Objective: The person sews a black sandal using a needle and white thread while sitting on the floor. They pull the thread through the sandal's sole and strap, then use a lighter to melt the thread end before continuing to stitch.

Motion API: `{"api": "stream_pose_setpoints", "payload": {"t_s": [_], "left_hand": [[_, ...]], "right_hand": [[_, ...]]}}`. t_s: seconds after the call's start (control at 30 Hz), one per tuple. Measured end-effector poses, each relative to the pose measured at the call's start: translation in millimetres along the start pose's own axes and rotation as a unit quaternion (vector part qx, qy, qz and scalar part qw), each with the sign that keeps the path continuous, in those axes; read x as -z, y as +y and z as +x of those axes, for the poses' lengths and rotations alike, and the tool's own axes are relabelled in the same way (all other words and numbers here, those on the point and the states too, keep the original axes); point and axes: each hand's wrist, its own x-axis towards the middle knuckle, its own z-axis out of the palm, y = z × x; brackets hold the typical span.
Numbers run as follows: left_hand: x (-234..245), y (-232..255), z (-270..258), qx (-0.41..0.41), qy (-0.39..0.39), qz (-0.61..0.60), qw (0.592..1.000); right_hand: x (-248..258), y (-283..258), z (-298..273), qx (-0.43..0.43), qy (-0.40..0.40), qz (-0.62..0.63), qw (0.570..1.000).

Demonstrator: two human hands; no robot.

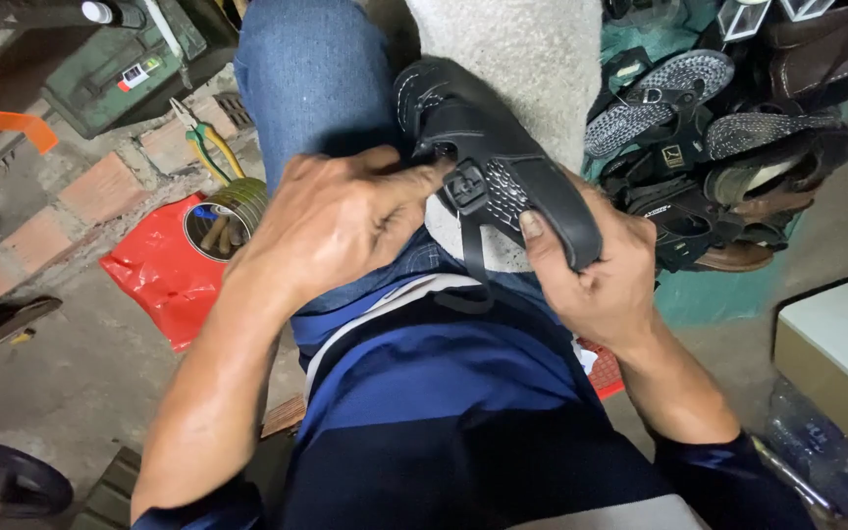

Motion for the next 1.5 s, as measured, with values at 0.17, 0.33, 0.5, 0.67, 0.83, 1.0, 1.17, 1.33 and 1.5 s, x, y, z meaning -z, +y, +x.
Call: {"api": "stream_pose_setpoints", "payload": {"t_s": [0.17, 0.33, 0.5, 0.67, 0.83, 1.0, 1.17, 1.33, 1.5], "left_hand": [[-8.3, -2.1, 10.5, 0.0, 0.01, -0.018, 1.0], [-11.1, -23.6, -7.6, -0.023, 0.035, 0.012, 0.999], [-15.7, -33.7, -39.5, 0.005, 0.265, 0.011, 0.964], [-13.7, -19.2, -37.8, 0.181, 0.203, -0.064, 0.96], [8.6, -9.2, -16.0, 0.23, 0.02, -0.022, 0.973], [11.0, -15.8, -12.5, 0.235, -0.001, -0.07, 0.97], [-38.0, -37.0, -32.6, 0.125, 0.154, -0.022, 0.98], [-45.4, -46.3, -37.6, 0.098, 0.178, -0.002, 0.979], [-35.4, -43.7, -40.1, 0.159, 0.111, -0.018, 0.981]], "right_hand": [[-3.3, -7.2, 3.8, 0.029, 0.001, -0.001, 1.0], [-9.0, -7.9, 11.1, 0.063, -0.036, 0.014, 0.997], [-5.1, 28.6, 22.4, 0.103, -0.016, 0.037, 0.994], [9.2, 52.3, 54.1, 0.122, 0.114, -0.23, 0.959], [-36.6, 31.2, 52.7, 0.223, 0.046, -0.172, 0.958], [-10.0, -2.0, 52.4, 0.147, -0.113, 0.091, 0.978], [-5.3, -1.4, 64.1, 0.073, -0.159, 0.293, 0.94], [-33.8, 9.7, 66.8, 0.097, -0.122, 0.033, 0.987], [-25.3, -2.1, 71.8, 0.04, -0.235, 0.046, 0.97]]}}
